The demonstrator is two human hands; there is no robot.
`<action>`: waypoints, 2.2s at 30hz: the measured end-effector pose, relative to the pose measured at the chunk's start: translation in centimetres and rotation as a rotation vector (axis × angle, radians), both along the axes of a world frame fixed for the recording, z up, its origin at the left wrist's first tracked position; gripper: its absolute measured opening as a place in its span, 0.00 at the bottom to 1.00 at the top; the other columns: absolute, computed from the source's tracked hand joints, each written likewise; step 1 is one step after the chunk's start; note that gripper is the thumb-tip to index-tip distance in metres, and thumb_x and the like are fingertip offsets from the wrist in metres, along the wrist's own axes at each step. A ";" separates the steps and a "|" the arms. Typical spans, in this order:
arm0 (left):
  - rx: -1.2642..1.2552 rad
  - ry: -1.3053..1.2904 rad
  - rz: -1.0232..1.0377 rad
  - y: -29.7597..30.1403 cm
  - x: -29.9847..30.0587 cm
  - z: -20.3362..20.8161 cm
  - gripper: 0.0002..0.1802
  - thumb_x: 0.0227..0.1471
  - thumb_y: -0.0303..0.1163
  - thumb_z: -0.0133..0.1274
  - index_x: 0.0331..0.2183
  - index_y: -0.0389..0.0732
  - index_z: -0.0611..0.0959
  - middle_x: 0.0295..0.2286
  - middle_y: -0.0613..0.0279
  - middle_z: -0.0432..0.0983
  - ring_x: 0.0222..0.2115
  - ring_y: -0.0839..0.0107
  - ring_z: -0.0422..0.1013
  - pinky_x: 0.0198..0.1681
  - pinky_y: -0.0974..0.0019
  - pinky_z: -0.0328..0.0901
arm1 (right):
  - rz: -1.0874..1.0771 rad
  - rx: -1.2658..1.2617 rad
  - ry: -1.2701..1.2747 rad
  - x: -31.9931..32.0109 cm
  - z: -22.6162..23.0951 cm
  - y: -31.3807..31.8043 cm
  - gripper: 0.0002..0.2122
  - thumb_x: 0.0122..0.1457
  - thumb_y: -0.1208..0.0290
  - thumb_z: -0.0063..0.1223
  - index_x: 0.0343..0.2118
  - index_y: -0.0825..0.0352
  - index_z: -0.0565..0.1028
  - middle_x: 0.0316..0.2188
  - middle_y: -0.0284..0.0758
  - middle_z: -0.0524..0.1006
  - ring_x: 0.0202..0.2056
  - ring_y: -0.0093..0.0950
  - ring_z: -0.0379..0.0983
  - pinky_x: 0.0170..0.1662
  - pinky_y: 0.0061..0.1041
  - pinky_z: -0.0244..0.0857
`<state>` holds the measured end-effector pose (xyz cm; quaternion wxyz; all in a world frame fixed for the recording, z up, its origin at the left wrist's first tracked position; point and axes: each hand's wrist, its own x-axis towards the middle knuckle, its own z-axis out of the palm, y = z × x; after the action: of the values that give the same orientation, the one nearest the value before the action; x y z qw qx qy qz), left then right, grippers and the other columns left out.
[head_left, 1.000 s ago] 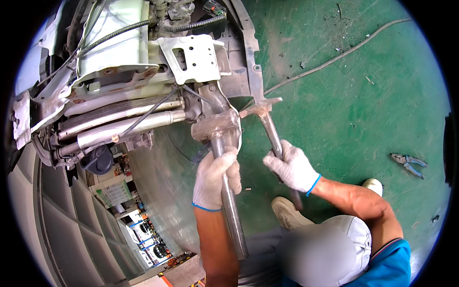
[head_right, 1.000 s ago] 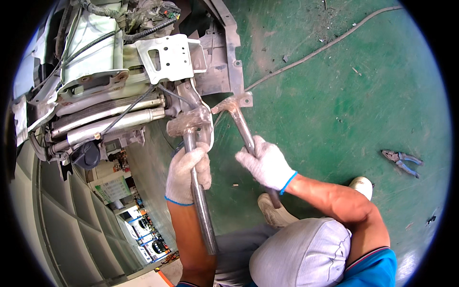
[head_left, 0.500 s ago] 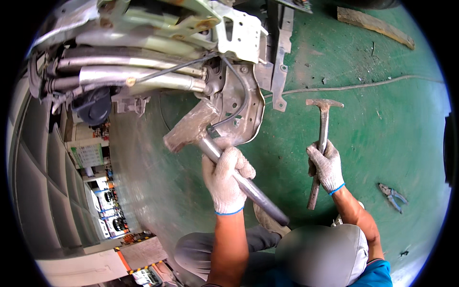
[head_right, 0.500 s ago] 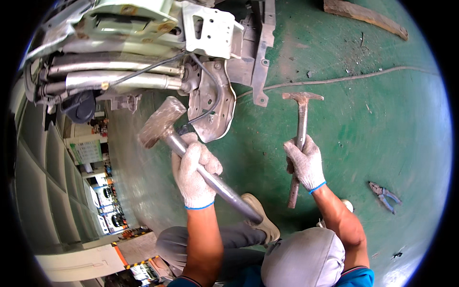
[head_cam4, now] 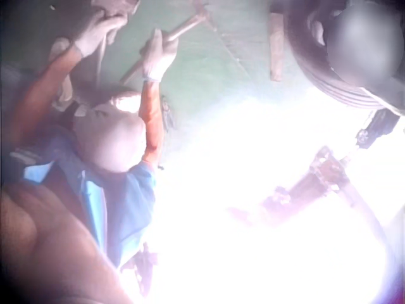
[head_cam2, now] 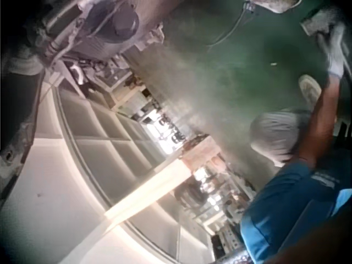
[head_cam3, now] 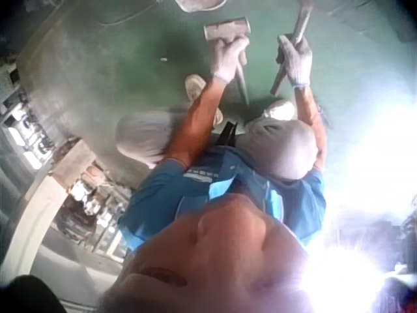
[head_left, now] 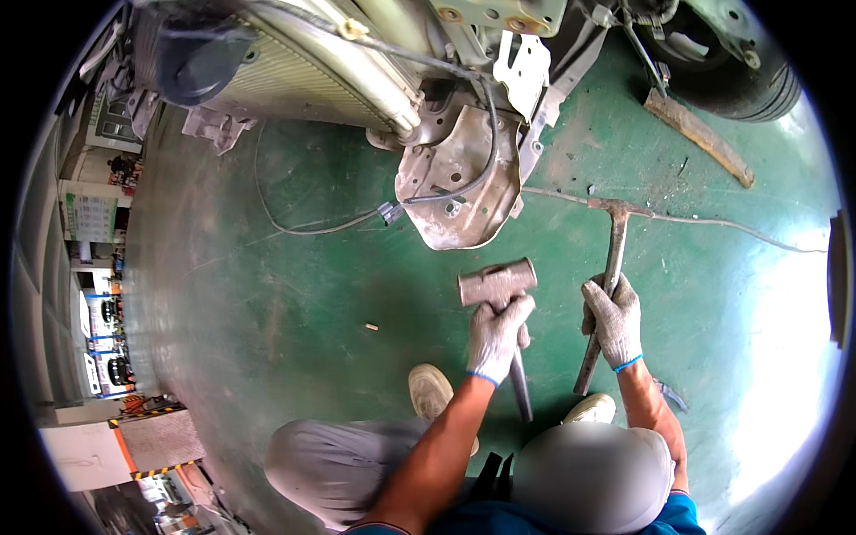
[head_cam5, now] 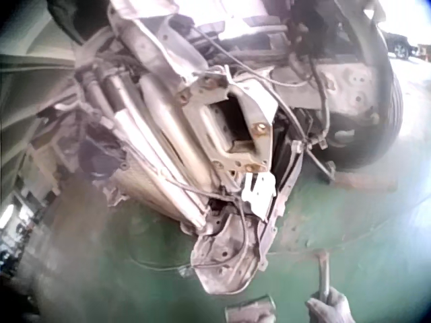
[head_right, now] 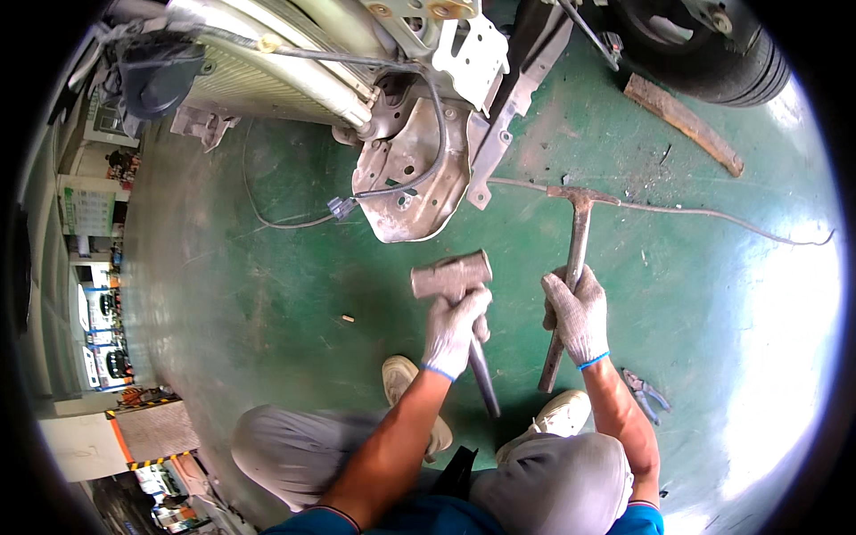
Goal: The person sits on the floor and uses a hammer and a metal punch to strike a metal bracket attached to a car chassis. They repeatedly position the punch against the bracket and strike it with the hammer to loosen or remove fasteners.
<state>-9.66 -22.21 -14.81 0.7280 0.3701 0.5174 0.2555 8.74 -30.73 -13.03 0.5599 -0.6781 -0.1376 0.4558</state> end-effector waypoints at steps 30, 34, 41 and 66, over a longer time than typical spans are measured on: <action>-0.198 -0.375 -0.128 7.8 5.7 1.5 0.07 0.59 0.34 0.58 0.34 0.42 0.78 0.17 0.70 0.66 0.12 0.76 0.62 0.17 0.68 0.59 | 0.480 -0.162 -0.999 0.8 10.7 4.2 0.13 0.63 0.62 0.62 0.34 0.67 0.73 0.20 0.46 0.76 0.24 0.48 0.78 0.28 0.41 0.69; -0.184 -0.363 -0.113 7.9 5.7 2.1 0.08 0.58 0.34 0.58 0.30 0.44 0.78 0.15 0.69 0.67 0.12 0.75 0.63 0.16 0.67 0.61 | 0.556 -0.154 -1.122 0.6 9.8 4.6 0.14 0.62 0.60 0.63 0.34 0.65 0.72 0.19 0.46 0.76 0.23 0.50 0.77 0.26 0.44 0.69; -0.194 -0.345 -0.131 7.6 5.4 1.7 0.08 0.58 0.34 0.60 0.31 0.44 0.78 0.17 0.69 0.68 0.12 0.75 0.64 0.16 0.67 0.61 | 0.655 -0.225 -1.277 1.3 7.4 4.8 0.15 0.62 0.58 0.62 0.37 0.65 0.74 0.19 0.45 0.77 0.23 0.48 0.79 0.26 0.44 0.70; -0.182 -0.364 -0.060 7.0 5.4 0.3 0.07 0.58 0.32 0.58 0.31 0.43 0.77 0.16 0.67 0.67 0.12 0.73 0.62 0.16 0.66 0.60 | 0.359 -0.038 -0.938 -0.1 9.3 4.5 0.11 0.63 0.65 0.63 0.34 0.67 0.74 0.20 0.45 0.77 0.22 0.42 0.79 0.27 0.37 0.69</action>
<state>-4.21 -15.22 -14.55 0.8472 0.2656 0.3872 0.2485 8.68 -26.20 -3.70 0.3380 -0.7857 -0.4807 0.1933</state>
